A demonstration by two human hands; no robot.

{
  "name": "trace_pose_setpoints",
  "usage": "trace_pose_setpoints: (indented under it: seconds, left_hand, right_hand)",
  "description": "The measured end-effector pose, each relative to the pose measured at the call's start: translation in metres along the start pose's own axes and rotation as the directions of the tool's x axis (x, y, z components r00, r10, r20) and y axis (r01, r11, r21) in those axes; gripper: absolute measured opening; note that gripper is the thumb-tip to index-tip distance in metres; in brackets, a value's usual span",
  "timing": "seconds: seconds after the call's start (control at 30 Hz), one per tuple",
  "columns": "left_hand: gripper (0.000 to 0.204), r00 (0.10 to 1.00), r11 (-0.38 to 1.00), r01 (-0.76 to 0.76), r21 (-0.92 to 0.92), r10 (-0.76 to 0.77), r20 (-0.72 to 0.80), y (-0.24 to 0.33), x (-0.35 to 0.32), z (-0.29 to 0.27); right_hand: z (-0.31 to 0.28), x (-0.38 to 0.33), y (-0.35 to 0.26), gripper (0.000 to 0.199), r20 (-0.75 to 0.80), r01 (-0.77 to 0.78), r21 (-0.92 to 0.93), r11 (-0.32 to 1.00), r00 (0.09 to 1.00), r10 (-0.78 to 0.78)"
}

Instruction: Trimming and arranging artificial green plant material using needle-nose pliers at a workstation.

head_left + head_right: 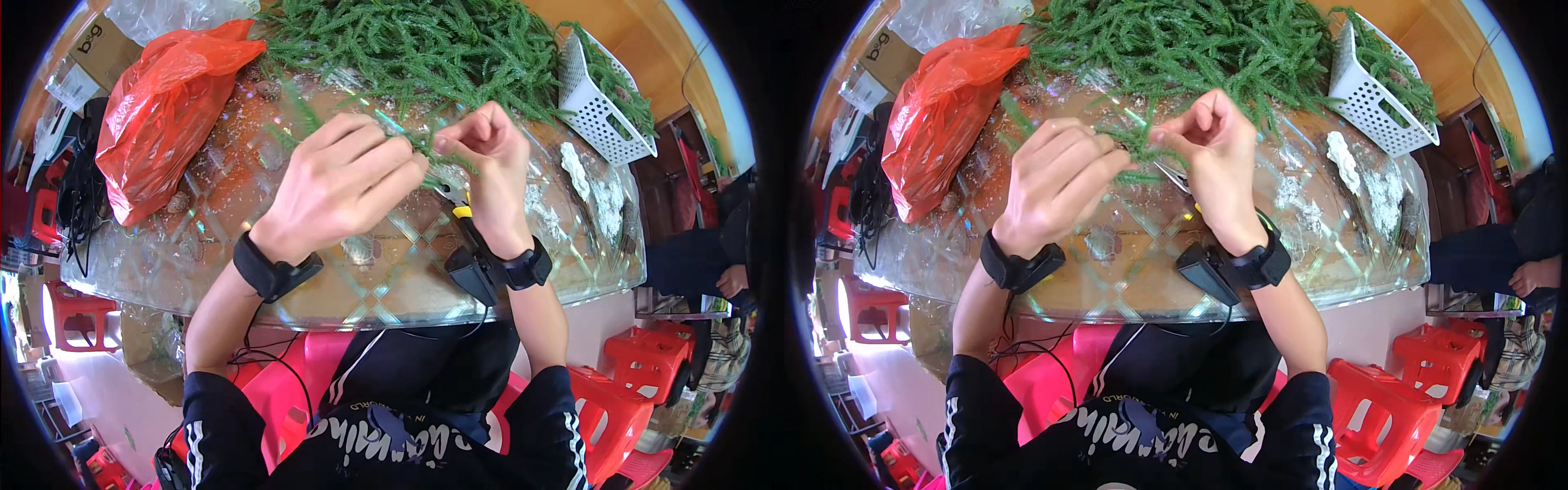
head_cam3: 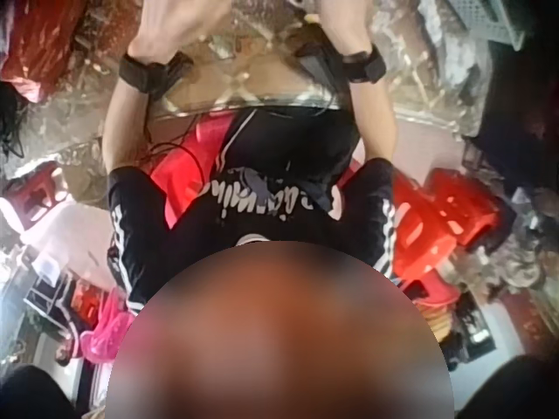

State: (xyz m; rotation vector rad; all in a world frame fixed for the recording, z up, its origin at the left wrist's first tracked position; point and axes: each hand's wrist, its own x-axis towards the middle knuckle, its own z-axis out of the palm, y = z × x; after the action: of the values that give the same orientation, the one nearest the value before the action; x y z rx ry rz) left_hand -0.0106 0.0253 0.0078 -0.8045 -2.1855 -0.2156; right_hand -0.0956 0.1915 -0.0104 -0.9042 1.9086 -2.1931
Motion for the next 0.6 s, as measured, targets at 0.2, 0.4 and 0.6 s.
trace_pose_setpoints:
  seconds: [0.2,0.4,0.6]
  left_hand:
    - [0.024,0.860,0.783,0.499,-0.372,-0.501,0.098,-0.014,-0.011,0.008]
    - [0.024,0.738,0.431,0.597,-0.677,-0.626,0.252,-0.024,-0.022,0.017]
    - [0.024,0.706,0.180,0.607,-0.774,-0.568,0.422,-0.023,-0.019,0.012]
  right_hand:
    - [-0.005,0.005,-0.008,0.017,0.139,-0.151,-0.070,0.986,0.977,0.159]
    - [-0.005,0.006,-0.020,0.016,0.207,0.159,-0.296,0.942,0.973,-0.099]
    - [-0.011,0.006,-0.022,0.013,0.425,0.380,-0.426,0.821,0.885,-0.189]
